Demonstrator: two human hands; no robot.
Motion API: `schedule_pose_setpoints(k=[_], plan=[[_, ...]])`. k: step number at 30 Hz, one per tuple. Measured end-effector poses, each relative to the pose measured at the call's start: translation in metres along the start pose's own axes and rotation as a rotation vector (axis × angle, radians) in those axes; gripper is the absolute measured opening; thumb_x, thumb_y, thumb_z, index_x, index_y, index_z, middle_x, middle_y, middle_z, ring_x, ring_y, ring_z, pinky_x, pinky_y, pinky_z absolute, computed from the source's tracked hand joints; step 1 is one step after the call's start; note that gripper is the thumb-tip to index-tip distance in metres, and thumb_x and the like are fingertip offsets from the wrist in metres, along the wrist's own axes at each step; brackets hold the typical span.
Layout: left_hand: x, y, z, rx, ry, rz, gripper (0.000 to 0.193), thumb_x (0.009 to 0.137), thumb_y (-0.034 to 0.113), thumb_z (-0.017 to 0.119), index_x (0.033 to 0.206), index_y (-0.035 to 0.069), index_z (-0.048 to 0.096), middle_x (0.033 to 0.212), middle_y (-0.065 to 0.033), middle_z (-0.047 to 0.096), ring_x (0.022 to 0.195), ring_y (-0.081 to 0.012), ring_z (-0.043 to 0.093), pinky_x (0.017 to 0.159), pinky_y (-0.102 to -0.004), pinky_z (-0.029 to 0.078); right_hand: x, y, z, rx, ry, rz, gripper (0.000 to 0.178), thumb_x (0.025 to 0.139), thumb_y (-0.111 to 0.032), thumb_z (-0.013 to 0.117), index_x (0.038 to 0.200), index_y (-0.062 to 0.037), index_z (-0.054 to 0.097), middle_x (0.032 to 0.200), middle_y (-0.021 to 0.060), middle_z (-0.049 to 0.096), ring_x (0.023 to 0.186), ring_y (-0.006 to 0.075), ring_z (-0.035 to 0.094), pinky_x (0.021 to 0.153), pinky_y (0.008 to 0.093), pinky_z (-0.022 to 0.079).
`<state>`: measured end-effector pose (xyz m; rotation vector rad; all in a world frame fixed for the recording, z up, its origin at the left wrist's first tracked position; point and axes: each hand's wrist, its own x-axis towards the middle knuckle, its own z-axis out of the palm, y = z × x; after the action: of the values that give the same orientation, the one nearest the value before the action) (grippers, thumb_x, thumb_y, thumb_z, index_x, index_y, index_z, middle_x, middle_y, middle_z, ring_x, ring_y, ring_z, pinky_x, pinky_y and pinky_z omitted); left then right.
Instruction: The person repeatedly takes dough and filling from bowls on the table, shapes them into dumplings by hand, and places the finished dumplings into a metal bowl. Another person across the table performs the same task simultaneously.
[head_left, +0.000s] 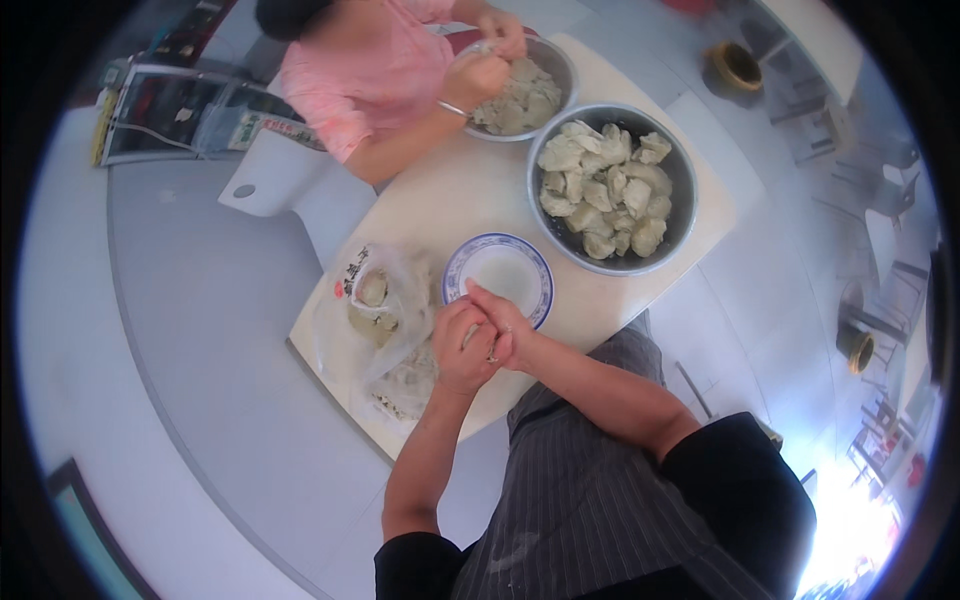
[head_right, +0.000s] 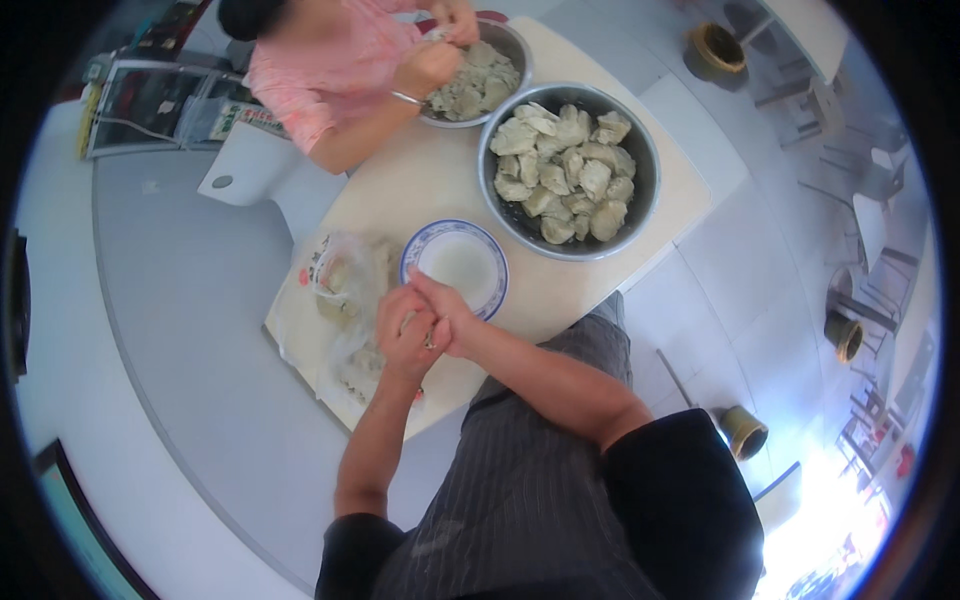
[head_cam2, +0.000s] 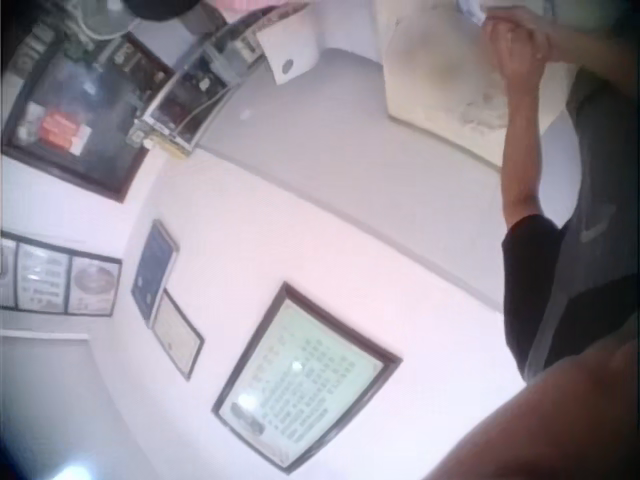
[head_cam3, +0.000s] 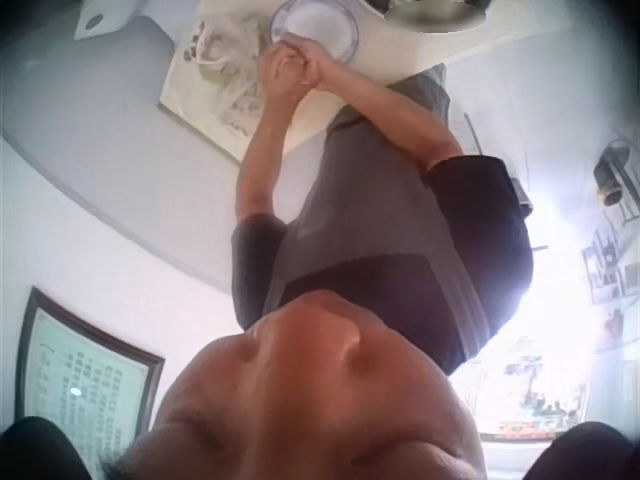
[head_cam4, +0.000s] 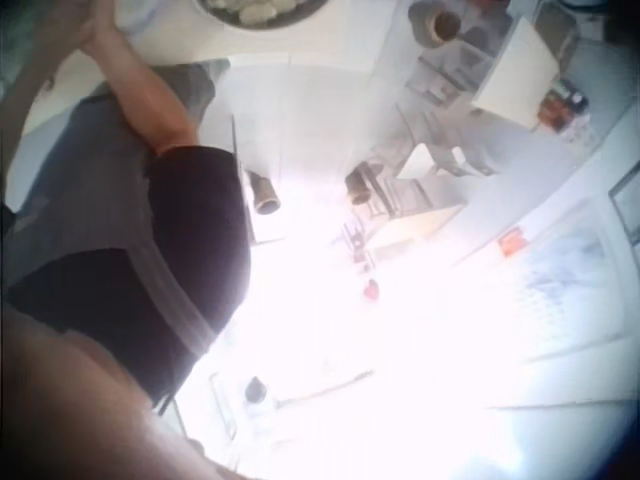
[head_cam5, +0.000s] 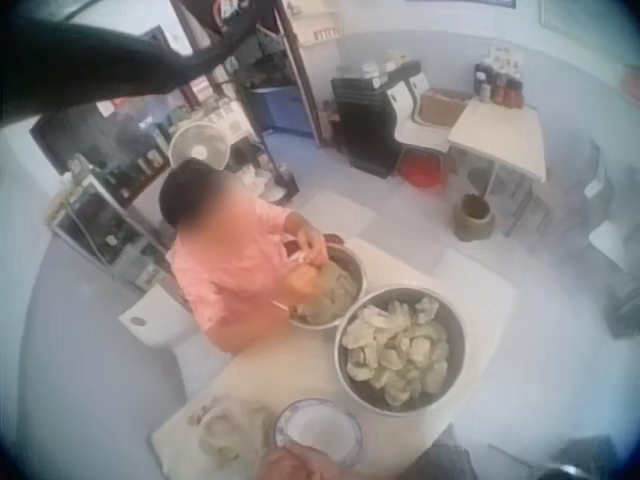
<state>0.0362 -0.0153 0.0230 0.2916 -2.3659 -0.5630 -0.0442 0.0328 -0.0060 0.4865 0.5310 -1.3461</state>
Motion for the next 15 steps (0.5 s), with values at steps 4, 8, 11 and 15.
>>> schedule_pose_setpoints(k=[4, 8, 11, 15], plan=[[0.005, 0.001, -0.001, 0.043, -0.059, -0.079, 0.013, 0.071, 0.011, 0.068, 0.07, 0.003, 0.058, 0.083, -0.0108, 0.057, 0.079, -0.03, 0.057, 0.068, -0.0381, 0.048, 0.012, 0.006, -0.016, 0.031, -0.108, 0.026, 0.025, 0.093, -0.035, 0.055, 0.089, -0.011, 0.059, 0.086, 0.0003, 0.058, 0.075, 0.009, 0.057, 0.065, 0.0249, 0.048], [0.009, -0.004, 0.008, 0.029, -0.098, -0.149, 0.01, 0.069, 0.008, 0.066, 0.068, 0.003, 0.057, 0.082, -0.0106, 0.056, 0.077, -0.0295, 0.057, 0.065, -0.0371, 0.049, 0.019, 0.012, -0.015, 0.071, 0.005, -0.003, 0.025, 0.093, -0.033, 0.049, 0.089, -0.0094, 0.058, 0.088, 0.0028, 0.058, 0.085, 0.0117, 0.056, 0.07, 0.0286, 0.047], [0.014, -0.007, 0.017, 0.045, -0.149, -0.194, 0.008, 0.072, 0.006, 0.063, 0.069, 0.001, 0.056, 0.082, -0.0116, 0.056, 0.075, -0.0289, 0.056, 0.063, -0.0366, 0.047, 0.029, 0.013, -0.024, 0.153, -0.026, -0.015, 0.019, 0.09, -0.024, 0.047, 0.091, -0.0078, 0.058, 0.09, 0.0048, 0.058, 0.086, 0.0142, 0.056, 0.071, 0.0306, 0.048], [0.019, -0.009, 0.029, 0.074, -0.172, -0.244, 0.008, 0.077, 0.005, 0.059, 0.072, 0.0, 0.054, 0.082, -0.0123, 0.056, 0.072, -0.0278, 0.054, 0.06, -0.0361, 0.046, 0.029, 0.006, -0.029, 0.222, 0.012, -0.001, 0.018, 0.088, -0.02, 0.046, 0.09, -0.006, 0.058, 0.088, 0.0067, 0.057, 0.084, 0.0171, 0.055, 0.07, 0.0317, 0.047]])
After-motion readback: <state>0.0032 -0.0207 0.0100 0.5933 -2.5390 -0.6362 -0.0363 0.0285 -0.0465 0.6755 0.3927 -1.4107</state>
